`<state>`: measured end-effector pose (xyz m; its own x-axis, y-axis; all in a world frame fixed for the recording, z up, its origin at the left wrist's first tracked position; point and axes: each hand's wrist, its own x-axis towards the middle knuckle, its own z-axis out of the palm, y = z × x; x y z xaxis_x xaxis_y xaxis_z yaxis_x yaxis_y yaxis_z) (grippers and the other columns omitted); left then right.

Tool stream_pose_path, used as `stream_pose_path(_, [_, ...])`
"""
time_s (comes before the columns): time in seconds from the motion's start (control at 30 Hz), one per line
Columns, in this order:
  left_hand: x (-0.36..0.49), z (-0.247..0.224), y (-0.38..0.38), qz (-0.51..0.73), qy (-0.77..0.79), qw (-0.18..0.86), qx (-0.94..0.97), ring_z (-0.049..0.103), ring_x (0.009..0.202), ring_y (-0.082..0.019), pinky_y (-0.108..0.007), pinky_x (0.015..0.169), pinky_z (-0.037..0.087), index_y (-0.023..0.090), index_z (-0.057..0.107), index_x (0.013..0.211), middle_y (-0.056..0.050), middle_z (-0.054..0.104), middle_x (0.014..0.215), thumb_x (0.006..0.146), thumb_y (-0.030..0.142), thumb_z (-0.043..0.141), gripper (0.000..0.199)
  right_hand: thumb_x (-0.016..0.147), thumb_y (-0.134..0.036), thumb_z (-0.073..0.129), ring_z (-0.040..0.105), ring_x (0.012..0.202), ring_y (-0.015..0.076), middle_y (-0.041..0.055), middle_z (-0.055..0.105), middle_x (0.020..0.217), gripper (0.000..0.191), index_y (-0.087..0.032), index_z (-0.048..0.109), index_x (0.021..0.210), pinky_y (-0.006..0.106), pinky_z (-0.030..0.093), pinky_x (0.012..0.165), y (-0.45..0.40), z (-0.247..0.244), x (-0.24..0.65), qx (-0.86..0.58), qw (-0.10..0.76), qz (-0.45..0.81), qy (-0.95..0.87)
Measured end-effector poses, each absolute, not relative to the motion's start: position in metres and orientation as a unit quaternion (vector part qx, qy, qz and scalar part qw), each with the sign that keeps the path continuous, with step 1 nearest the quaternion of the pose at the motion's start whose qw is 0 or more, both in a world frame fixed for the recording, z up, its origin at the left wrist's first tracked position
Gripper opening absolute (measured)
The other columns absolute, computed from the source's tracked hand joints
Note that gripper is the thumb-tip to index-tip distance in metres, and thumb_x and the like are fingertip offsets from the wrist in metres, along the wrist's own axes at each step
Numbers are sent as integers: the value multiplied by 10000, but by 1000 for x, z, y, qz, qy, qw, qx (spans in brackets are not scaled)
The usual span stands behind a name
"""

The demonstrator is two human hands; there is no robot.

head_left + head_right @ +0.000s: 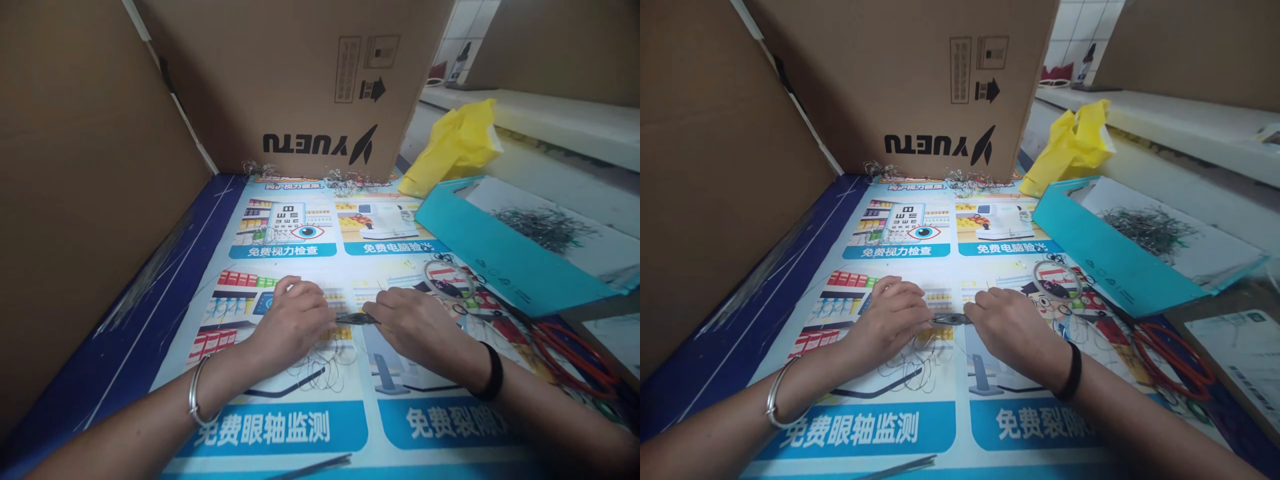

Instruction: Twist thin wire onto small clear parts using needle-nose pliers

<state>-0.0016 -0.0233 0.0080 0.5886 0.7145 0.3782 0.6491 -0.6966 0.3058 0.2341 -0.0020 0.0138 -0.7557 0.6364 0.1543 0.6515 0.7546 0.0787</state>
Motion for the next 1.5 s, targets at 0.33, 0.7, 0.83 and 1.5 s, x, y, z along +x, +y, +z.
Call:
stream_pose_path(0.33, [-5,7,-22,320,462,69,824,542,768,-165,-345,809,375,187,588,704,-15,621,725,832,161,495,160,842,-250,523,552,784,200,59,621,846,156,-185,629,936,305,373,670,-11,21,232,-400,52,12,-915])
stream_pose_path(0.7, [-3,0,-18,401,534,165,725,545,681,-145,-291,700,404,181,570,640,9,601,652,788,122,532,164,844,-253,497,567,815,231,76,622,868,181,-185,640,932,348,406,705,-12,25,222,-431,0,25,-902])
stream_pose_path(0.83, [-3,0,-18,409,546,165,712,534,686,-151,-289,682,397,176,562,629,3,585,652,780,119,534,164,845,-254,498,562,810,221,68,622,876,178,-194,637,939,330,389,687,-10,28,219,-423,-4,23,-906])
stream_pose_path(1.5, [-6,2,-16,417,540,168,712,520,722,-171,-306,695,408,170,564,648,-21,575,675,797,140,512,161,779,-146,487,569,678,193,49,641,780,161,-207,637,776,292,254,533,-3,56,190,-418,-76,-46,-904])
